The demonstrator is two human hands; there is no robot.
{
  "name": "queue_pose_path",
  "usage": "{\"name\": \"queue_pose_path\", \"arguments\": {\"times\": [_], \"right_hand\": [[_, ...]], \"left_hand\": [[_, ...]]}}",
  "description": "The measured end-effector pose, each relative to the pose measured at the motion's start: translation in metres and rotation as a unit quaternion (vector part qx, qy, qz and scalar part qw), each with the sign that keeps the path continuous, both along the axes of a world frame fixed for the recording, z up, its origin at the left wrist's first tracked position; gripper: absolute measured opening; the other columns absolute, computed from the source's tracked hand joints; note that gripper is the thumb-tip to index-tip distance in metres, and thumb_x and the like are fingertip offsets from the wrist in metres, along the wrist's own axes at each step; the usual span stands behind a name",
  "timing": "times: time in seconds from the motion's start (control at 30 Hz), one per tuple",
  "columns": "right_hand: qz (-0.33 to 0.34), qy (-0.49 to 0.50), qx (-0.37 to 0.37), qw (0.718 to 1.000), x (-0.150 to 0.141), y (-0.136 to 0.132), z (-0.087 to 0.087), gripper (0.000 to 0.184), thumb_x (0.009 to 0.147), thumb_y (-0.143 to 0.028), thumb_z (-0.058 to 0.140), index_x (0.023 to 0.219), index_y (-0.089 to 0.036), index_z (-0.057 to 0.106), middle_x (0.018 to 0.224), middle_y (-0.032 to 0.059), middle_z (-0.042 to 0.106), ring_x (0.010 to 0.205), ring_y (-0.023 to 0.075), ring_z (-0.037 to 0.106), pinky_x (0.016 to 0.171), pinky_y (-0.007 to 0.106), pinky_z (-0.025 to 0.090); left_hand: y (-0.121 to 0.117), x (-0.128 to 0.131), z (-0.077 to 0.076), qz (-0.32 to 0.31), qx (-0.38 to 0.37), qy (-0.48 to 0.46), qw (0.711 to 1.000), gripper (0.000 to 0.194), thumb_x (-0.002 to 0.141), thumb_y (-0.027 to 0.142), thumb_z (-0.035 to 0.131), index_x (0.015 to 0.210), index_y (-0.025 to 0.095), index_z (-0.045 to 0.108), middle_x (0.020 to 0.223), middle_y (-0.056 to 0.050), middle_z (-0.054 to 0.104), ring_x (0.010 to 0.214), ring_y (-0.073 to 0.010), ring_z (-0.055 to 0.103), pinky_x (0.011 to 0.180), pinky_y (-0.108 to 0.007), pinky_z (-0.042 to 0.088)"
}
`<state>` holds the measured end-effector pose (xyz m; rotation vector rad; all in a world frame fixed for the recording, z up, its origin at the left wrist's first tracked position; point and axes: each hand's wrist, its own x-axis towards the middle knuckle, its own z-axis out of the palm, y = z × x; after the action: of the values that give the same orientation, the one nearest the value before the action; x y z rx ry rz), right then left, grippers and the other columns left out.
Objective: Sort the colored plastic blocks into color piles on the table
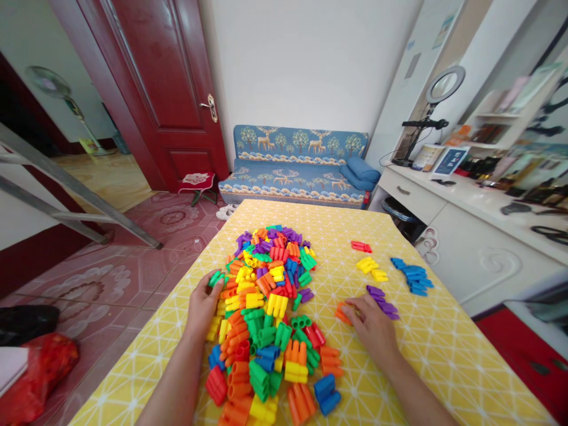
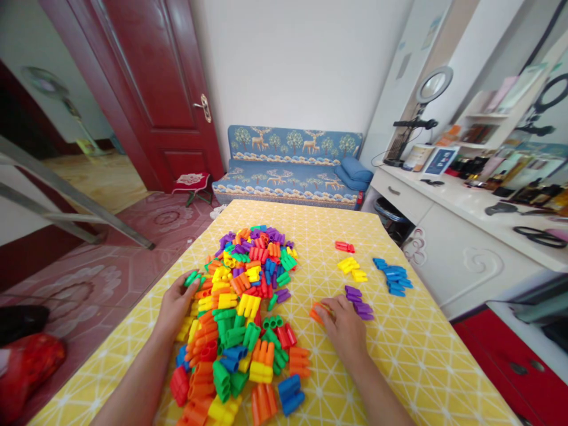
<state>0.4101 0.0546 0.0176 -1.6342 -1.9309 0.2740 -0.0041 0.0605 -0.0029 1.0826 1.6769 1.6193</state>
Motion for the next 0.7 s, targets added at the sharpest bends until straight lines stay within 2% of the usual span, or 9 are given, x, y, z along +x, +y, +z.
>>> {"name": "queue_pose_path", "arguments": {"times": [0.13, 0.27, 0.43, 0.53, 0.6, 0.7], "right_hand": [[0.043, -0.007, -0.007, 0.999, 0.0, -0.002, -0.002, 0.038, 0.084, -0.046, 0.059, 0.113, -0.022, 0.064, 0.114, 0.0082, 0.062, 0.099, 0.0237, 0.062, 0.08, 0.035, 0.052], [0.115, -0.006, -0.039, 0.993, 0.002, -0.013, 0.002, 0.031, 0.086, -0.037, 0.057, 0.113, -0.023, 0.064, 0.114, 0.0073, 0.062, 0.104, 0.0225, 0.059, 0.089, 0.035, 0.048], [0.18, 0.017, -0.128, 0.975, 0.024, -0.036, 0.018, 0.027, 0.082, -0.031, 0.061, 0.107, -0.025, 0.065, 0.109, 0.0054, 0.062, 0.095, 0.0199, 0.061, 0.081, 0.031, 0.049], [0.193, 0.022, -0.187, 0.963, 0.054, -0.047, 0.025, 0.021, 0.076, -0.027, 0.063, 0.096, -0.024, 0.066, 0.097, 0.0031, 0.064, 0.082, 0.0173, 0.061, 0.074, 0.028, 0.05], [0.169, 0.002, -0.206, 0.964, 0.086, -0.049, 0.026, 0.018, 0.071, -0.026, 0.064, 0.09, -0.024, 0.067, 0.089, 0.0018, 0.065, 0.077, 0.0177, 0.062, 0.073, 0.028, 0.05], [0.097, -0.028, -0.175, 0.979, 0.147, -0.04, 0.018, 0.022, 0.069, -0.029, 0.066, 0.09, -0.025, 0.069, 0.096, 0.0044, 0.069, 0.089, 0.0234, 0.064, 0.082, 0.034, 0.051]], "left_hand": [[-0.001, 0.001, 0.001, 0.002, -0.007, 0.0, 1.0, 0.06, 0.071, 0.052, 0.069, 0.12, 0.018, 0.061, 0.11, -0.008, 0.068, 0.098, -0.0241, 0.063, 0.093, -0.038, 0.047], [-0.002, 0.002, 0.002, 0.004, -0.018, 0.002, 1.0, 0.056, 0.072, 0.053, 0.068, 0.116, 0.018, 0.062, 0.103, -0.007, 0.07, 0.094, -0.0229, 0.064, 0.091, -0.037, 0.048], [-0.001, 0.002, 0.002, 0.009, -0.02, 0.004, 1.0, 0.057, 0.071, 0.053, 0.068, 0.116, 0.018, 0.061, 0.105, -0.007, 0.069, 0.094, -0.023, 0.064, 0.09, -0.037, 0.048], [-0.001, 0.003, 0.004, 0.008, -0.023, 0.001, 1.0, 0.059, 0.07, 0.053, 0.067, 0.116, 0.017, 0.061, 0.106, -0.008, 0.069, 0.094, -0.0234, 0.063, 0.088, -0.036, 0.049], [-0.001, 0.003, 0.005, 0.005, -0.025, -0.003, 1.0, 0.059, 0.07, 0.053, 0.067, 0.116, 0.017, 0.061, 0.106, -0.008, 0.069, 0.094, -0.0235, 0.063, 0.087, -0.036, 0.049], [-0.002, 0.003, 0.006, 0.005, -0.022, 0.006, 1.0, 0.058, 0.071, 0.053, 0.067, 0.116, 0.017, 0.061, 0.108, -0.008, 0.068, 0.097, -0.0238, 0.063, 0.09, -0.036, 0.048]]}}
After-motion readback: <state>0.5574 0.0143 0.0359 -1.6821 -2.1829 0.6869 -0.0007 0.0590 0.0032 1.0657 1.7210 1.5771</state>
